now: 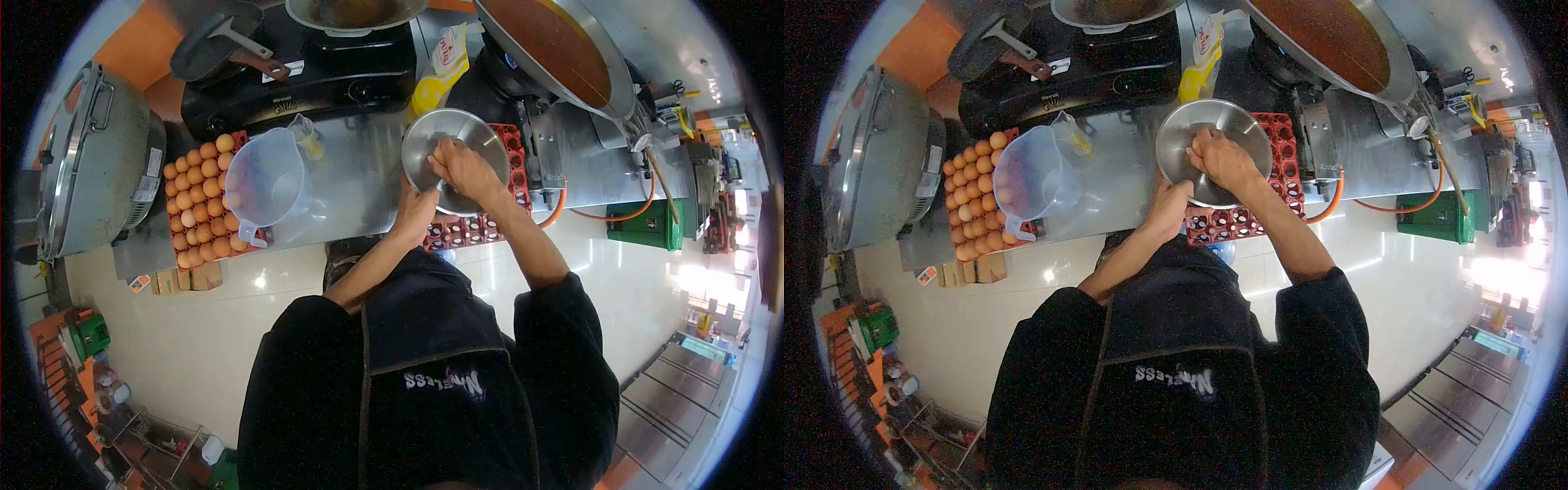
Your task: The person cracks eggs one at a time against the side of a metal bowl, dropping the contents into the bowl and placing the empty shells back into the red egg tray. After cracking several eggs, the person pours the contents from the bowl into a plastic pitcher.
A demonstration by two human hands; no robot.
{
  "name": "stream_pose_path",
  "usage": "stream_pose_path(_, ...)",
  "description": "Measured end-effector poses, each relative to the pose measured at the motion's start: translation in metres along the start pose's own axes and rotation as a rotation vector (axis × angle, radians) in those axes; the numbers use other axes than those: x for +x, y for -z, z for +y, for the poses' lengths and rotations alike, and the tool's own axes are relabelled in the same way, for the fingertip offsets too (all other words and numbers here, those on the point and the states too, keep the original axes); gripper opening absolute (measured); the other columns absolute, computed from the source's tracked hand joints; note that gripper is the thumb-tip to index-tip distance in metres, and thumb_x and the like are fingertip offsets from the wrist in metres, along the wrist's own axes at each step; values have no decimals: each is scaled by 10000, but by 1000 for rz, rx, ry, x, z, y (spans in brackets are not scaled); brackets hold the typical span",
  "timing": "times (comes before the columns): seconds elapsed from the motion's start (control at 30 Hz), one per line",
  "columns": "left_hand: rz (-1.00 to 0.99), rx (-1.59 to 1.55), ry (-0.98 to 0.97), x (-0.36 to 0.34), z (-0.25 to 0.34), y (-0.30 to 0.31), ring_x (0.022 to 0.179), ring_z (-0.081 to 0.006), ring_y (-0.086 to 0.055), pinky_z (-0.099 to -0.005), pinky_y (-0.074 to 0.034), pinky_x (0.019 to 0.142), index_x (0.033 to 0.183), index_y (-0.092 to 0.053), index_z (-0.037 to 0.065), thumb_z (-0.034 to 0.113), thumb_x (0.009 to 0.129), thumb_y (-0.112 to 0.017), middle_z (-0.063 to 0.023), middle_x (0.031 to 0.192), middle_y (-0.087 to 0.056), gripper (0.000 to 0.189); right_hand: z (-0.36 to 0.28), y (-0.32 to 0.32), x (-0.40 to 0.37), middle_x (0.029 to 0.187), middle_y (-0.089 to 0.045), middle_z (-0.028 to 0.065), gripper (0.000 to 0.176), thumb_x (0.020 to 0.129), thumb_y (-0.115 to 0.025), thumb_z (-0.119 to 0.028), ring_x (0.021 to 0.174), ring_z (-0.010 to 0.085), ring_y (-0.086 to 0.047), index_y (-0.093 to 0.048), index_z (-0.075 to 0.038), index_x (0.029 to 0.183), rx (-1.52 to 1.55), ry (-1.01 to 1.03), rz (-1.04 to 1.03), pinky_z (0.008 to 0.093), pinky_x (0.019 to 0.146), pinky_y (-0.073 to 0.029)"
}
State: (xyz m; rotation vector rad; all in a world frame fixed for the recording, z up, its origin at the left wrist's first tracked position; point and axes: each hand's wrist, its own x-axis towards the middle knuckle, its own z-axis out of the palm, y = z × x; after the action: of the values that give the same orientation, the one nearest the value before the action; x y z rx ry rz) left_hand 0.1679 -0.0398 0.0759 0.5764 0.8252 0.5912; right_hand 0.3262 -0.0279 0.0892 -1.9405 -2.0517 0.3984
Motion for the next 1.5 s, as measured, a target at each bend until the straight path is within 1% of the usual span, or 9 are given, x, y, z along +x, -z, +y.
stream_pose_path(0.5, 9, 4, -15, -2, -2, 4, 1224, -340, -497, -471, -662, 738, 1500, -36, 191, -36, 880, -451, -173, 1395, -340, 780, -15, 23, 4, 810, -669, 261, 421, 998, -524, -419, 775, 446, -668, -472, -74, 1233, -90, -68, -95, 534, 658, -527)
stream_pose_path(0.6, 52, -2, -41, -7, 1, 0, 1079, -357, -611, -402, -677, 675, 1474, -103, 148, -49, 832, -470, -187, 1371, -399, 764, -15, 49, 5, 730, -658, 274, 433, 993, -510, -463, 703, 461, -669, -466, -85, 1199, -121, -32, -33, 556, 597, -536)
stream_pose_path(0.77, 11, -18, -44, -6, 0, 6, 1221, -354, -535, -462, -665, 719, 1464, -92, 175, -23, 912, -485, -186, 1409, -347, 705, -44, 115, 2, 740, -665, 255, 434, 987, -521, -464, 695, 468, -663, -489, -86, 1197, 41, -20, 365, 569, 586, -521)
stream_pose_path(0.97, 38, 5, -18, -19, 19, 7, 1065, -329, -637, -435, -667, 647, 1469, -118, 165, -17, 895, -505, -187, 1340, -441, 715, -25, 67, 0, 858, -666, 284, 405, 973, -581, -389, 786, 465, -663, -527, -27, 1146, -101, 17, 101, 550, 669, -532)
stream_pose_path(1.03, 84, 26, -26, -27, 26, 17, 1021, -324, -659, -424, -666, 625, 1470, -134, 159, -20, 883, -509, -188, 1329, -454, 719, -38, 74, -1, 812, -644, 279, 383, 976, -575, -368, 793, 477, -654, -547, -11, 1113, 205, -112, 461, 553, 667, -521)
stream_pose_path(1.1, 42, -5, -87, -36, 36, 24, 928, -334, -680, -398, -664, 622, 1471, -165, 101, -8, 819, -494, -200, 1254, -501, 739, -25, 69, 1, 743, -651, 201, 370, 977, -574, -368, 645, 378, -657, -559, -26, 1119, 233, -56, 390, 445, 534, -510)
stream_pose_path(1.17, 54, -3, -86, -46, 51, 36, 901, -321, -690, -393, -660, 616, 1440, -265, 50, 1, 801, -514, -203, 1212, -553, 688, -16, 81, 0, 680, -625, 85, 319, 985, -565, -333, 518, 205, -569, -567, -45, 1123, 913, -302, 187, 291, 439, -425)
stream_pose_path(1.3, 136, 64, -47, -98, 94, 66, 912, -291, -690, -382, -649, 578, 1405, -357, 28, 51, 797, -546, -175, 1205, -591, 637, -4, 139, -19, 790, -584, 71, 272, 995, -510, -282, 553, 106, -504, -567, -47, 1120, 1507, -301, 463, 211, 423, -338)
stream_pose_path(1.5, 368, 170, -169, -164, 151, 123, 850, -260, -702, -374, -641, 568, 1184, -532, -70, 75, 807, -551, -150, 1059, -654, 404, 85, 53, -66, 756, -599, 14, 300, 980, -585, -363, 579, 85, -516, -624, -70, 1028, 1089, -666, 454, 230, 474, -380)
